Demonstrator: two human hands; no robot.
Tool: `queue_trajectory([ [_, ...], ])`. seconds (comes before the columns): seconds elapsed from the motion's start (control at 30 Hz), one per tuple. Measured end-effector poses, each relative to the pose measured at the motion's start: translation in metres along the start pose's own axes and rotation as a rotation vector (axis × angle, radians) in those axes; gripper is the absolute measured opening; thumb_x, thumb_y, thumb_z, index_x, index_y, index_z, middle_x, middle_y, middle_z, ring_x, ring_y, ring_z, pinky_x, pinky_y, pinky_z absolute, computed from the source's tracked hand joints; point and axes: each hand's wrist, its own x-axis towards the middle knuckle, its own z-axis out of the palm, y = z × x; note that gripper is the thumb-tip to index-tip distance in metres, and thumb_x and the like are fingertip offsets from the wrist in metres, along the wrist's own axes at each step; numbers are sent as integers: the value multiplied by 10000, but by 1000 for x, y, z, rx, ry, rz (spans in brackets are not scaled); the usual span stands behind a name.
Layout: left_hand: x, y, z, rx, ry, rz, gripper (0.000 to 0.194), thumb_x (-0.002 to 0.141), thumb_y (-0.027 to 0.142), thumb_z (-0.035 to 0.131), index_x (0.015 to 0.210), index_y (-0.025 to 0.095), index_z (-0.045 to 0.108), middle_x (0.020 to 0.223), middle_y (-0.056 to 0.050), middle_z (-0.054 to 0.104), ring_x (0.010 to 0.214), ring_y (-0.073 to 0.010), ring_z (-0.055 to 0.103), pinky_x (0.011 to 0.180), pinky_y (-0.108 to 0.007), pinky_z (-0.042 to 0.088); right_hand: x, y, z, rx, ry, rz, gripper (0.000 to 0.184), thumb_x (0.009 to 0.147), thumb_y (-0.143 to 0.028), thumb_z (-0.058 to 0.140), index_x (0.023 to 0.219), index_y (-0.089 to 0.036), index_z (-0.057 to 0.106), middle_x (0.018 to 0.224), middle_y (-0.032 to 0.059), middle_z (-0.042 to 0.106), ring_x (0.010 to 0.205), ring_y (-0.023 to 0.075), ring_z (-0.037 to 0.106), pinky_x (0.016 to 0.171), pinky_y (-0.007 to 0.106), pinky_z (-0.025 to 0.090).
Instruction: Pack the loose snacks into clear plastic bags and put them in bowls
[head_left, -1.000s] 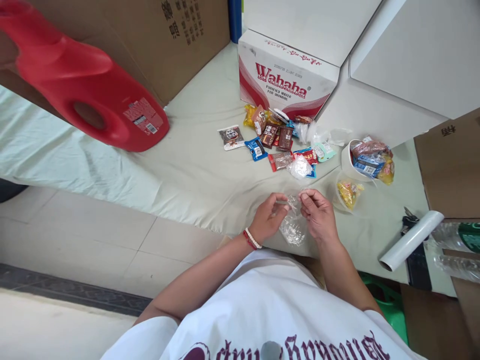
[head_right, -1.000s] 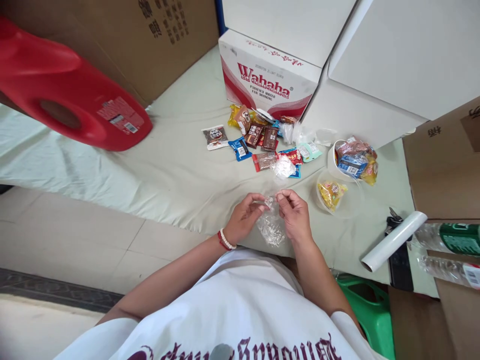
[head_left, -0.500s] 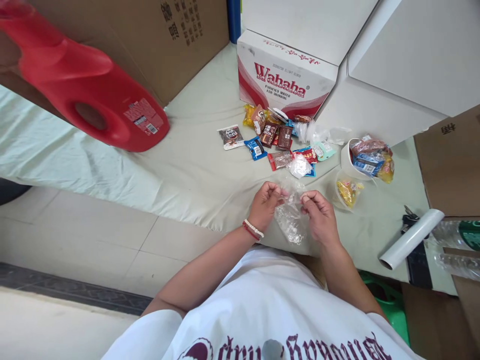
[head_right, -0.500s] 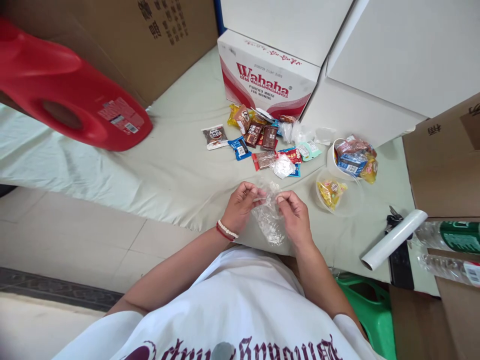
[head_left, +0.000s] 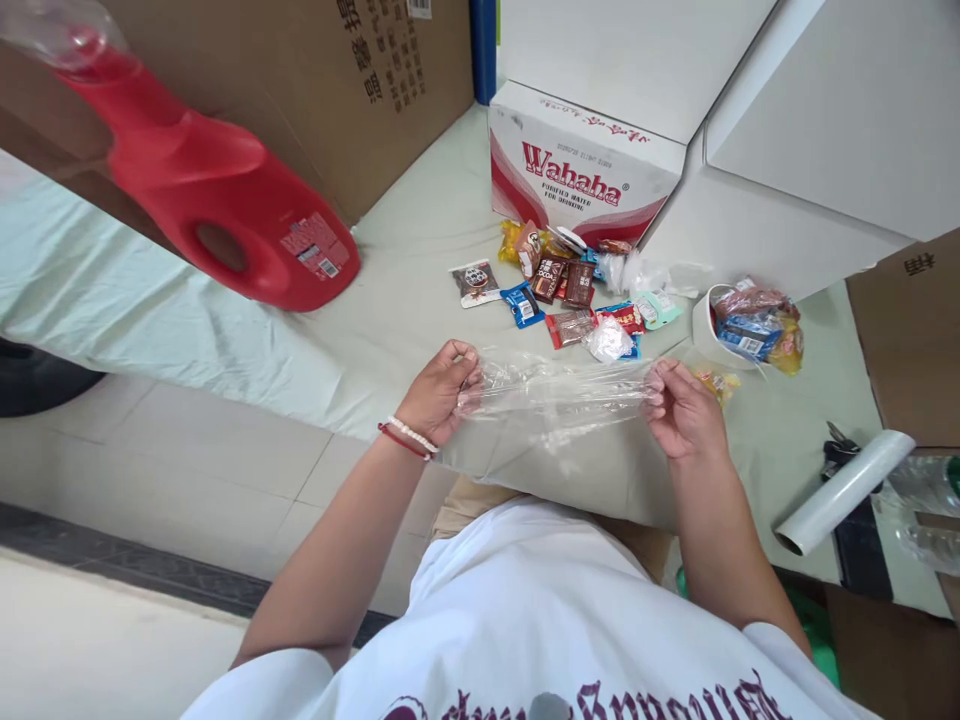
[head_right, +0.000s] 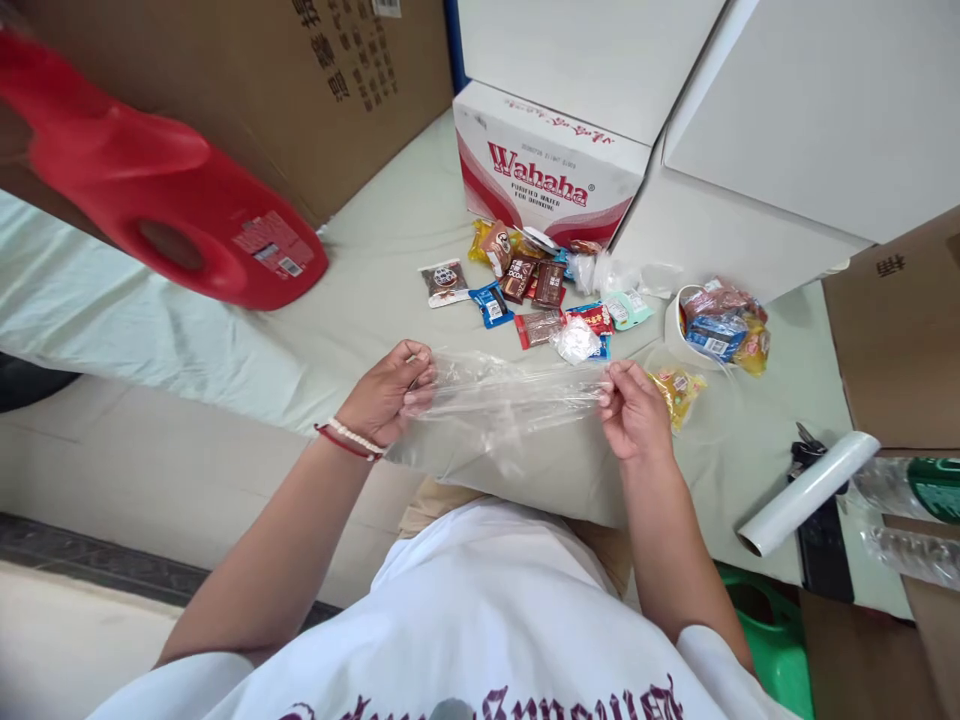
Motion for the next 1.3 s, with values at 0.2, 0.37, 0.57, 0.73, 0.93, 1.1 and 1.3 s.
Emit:
queue_trajectory([
  [0.2,43,-17,-9,372,439,154,122,978,288,428,876,255,370,652,87,415,420,-71,335,404,-160,275,29,18,15,-552,162,-365,393,823,-562,713,975,-234,561,917,22,638,834,178,647,641,289,576],
  [0.37,60,-46,-7,552,434,277,114,999,334,332,907,267,339,679,76,437,448,-100,411,452,-203,347,-11,34,32,-1103,-203,-859,518,934,-315,616,1433,-259,489,1448,144,504,1074,234,616,853,392,573],
  [0.57,79,-32,-33,759,405,361,106,962,308,408,873,251,408,696,36,476,612,-161,514,679,-311,484,9,51,20,-1278,-590,-816,291,971,-150,491,1149,-225,710,951,88,687,916,242,640,796,388,553],
  [0.73,70,-16,-41,1003,610,713,218,853,267,543,1050,174,530,1092,-151,568,1097,-298,557,1030,-525,435,14,56,9,-1154,-457,-794,175,978,-177,551,1014,-230,714,919,56,677,877,201,657,774,330,539],
  [0.93,23,-32,-18,1394,-250,1143,485,741,177,556,1222,210,604,1282,-132,613,1357,-314,476,1222,-628,232,0,55,25,-1151,-446,-800,171,974,-162,543,1009,-235,694,913,47,673,875,196,663,775,317,538],
  [1.1,23,-36,-47,1434,-602,958,335,744,27,474,857,266,680,1055,-17,757,1332,-231,553,1286,-606,102,-1,41,8,-1216,-471,-802,192,988,-176,519,1035,-241,694,956,60,680,888,195,677,777,320,557],
  [1.3,7,-21,-102,1219,-760,694,223,713,52,503,734,231,635,1306,-18,722,1432,-226,489,1271,-511,269,-6,40,-40,-1337,-443,-747,207,996,-213,515,1039,-237,716,987,79,697,914,208,683,795,347,572],
])
